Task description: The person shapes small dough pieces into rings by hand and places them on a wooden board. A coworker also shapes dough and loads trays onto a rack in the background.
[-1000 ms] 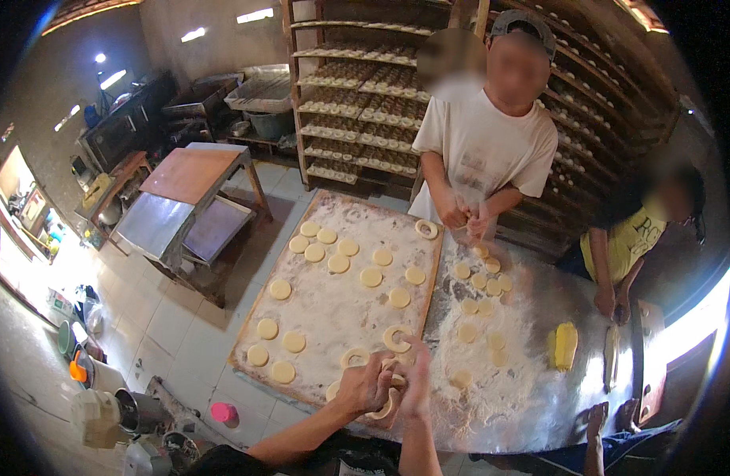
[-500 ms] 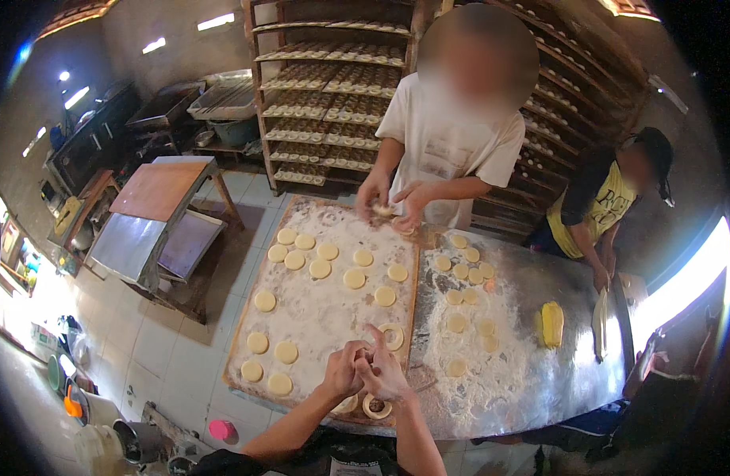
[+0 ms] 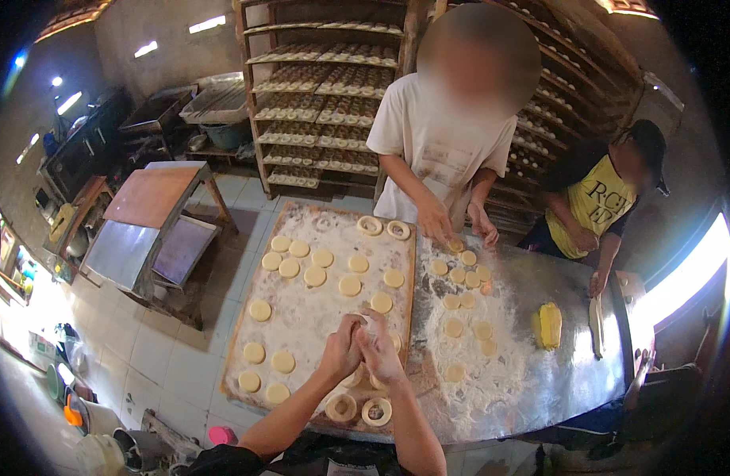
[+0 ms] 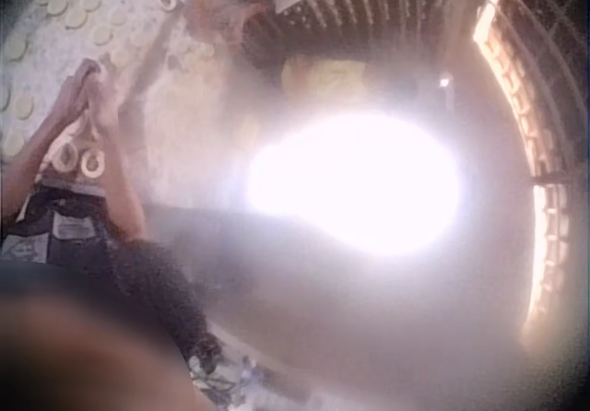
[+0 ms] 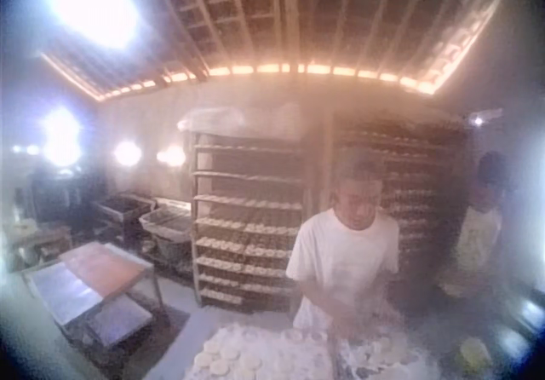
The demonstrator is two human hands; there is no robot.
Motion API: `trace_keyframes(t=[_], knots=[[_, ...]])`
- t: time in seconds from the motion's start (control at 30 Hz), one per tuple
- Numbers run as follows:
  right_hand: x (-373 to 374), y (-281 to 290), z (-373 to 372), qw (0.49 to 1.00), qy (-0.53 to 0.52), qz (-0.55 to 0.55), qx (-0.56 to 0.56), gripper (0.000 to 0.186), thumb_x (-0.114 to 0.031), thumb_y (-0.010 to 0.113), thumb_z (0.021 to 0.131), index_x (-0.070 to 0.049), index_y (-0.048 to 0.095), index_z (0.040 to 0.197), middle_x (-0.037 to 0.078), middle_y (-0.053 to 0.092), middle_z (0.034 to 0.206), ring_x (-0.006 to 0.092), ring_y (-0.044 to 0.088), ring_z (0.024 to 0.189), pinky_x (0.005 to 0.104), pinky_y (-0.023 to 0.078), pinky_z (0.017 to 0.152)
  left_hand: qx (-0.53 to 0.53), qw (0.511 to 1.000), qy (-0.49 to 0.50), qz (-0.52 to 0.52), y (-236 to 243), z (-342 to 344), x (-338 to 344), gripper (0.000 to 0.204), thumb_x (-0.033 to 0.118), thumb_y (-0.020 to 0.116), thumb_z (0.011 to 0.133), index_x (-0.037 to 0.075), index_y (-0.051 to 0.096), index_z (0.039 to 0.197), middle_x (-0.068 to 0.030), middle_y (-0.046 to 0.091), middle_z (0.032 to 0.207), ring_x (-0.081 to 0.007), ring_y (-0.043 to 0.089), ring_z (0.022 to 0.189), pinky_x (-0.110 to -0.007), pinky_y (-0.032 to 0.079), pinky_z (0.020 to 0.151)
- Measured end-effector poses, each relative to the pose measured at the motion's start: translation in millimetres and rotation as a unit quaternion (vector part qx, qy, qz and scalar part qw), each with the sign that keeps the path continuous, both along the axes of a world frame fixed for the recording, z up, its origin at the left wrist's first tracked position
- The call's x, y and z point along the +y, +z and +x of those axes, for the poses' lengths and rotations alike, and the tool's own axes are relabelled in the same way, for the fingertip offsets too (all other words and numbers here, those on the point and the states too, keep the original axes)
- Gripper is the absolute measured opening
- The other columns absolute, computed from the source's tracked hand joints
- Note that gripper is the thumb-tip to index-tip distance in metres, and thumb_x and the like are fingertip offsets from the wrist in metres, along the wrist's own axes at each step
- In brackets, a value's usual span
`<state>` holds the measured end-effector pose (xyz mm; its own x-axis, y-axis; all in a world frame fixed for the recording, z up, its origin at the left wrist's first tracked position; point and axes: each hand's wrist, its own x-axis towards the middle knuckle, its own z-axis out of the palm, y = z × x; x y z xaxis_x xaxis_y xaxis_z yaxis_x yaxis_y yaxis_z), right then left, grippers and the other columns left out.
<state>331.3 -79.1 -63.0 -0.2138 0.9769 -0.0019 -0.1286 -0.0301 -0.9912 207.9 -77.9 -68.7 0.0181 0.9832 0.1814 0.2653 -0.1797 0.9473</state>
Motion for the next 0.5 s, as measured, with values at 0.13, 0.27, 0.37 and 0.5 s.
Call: trace_keyframes(t=[0.13, 0.27, 0.37, 0.5], knots=[[28.3, 1.9, -10.0, 0.985, -0.126, -0.115, 0.022, 0.049, -0.045, 0.044, 0.108, -0.011, 0.044, 0.144, 0.009, 0.059, 0.110, 0.0161, 0.055, 0.110, 0.0327, 0.042, 0.099, 0.028, 0.997, 0.024, -0.068, -16.1, 3.3, 39.4, 0.032, 0.018, 0.048, 0.102, 0.005, 0.044, 0.130, -0.0321, 0.062, 0.103, -0.0529, 0.062, 0.086, -0.061, 0.048, 0.074], [52.7, -4.5, 0.8, 0.805, -0.156, 0.013, -0.573, 0.081, -0.050, 0.057, 0.098, -0.009, 0.022, 0.157, 0.027, 0.046, 0.143, 0.0395, 0.040, 0.139, 0.0474, 0.026, 0.118, 0.332, 0.936, 0.082, -0.083, -34.3, -12.4, 69.9, 0.059, 0.026, 0.063, 0.093, 0.004, 0.041, 0.143, -0.0236, 0.055, 0.120, -0.0445, 0.057, 0.107, -0.061, 0.044, 0.086], [54.2, -16.9, 14.0, 0.887, -0.113, 0.008, -0.448, 0.087, -0.045, 0.066, 0.090, -0.010, 0.020, 0.156, 0.030, 0.044, 0.142, 0.0486, 0.040, 0.136, 0.0589, 0.021, 0.118, 0.351, 0.930, 0.094, -0.052, -41.0, -31.6, 60.3, 0.068, 0.033, 0.067, 0.090, 0.009, 0.038, 0.146, -0.0203, 0.056, 0.117, -0.0407, 0.057, 0.109, -0.058, 0.044, 0.089], [39.9, -33.3, 6.7, 0.801, -0.035, -0.019, -0.597, 0.086, -0.039, 0.071, 0.086, -0.013, 0.026, 0.154, 0.027, 0.046, 0.136, 0.0465, 0.039, 0.135, 0.0590, 0.019, 0.120, 0.412, 0.905, -0.001, -0.107, -44.7, -34.7, 33.6, 0.073, 0.034, 0.072, 0.085, 0.013, 0.039, 0.147, -0.0204, 0.054, 0.120, -0.0399, 0.056, 0.112, -0.057, 0.044, 0.090]])
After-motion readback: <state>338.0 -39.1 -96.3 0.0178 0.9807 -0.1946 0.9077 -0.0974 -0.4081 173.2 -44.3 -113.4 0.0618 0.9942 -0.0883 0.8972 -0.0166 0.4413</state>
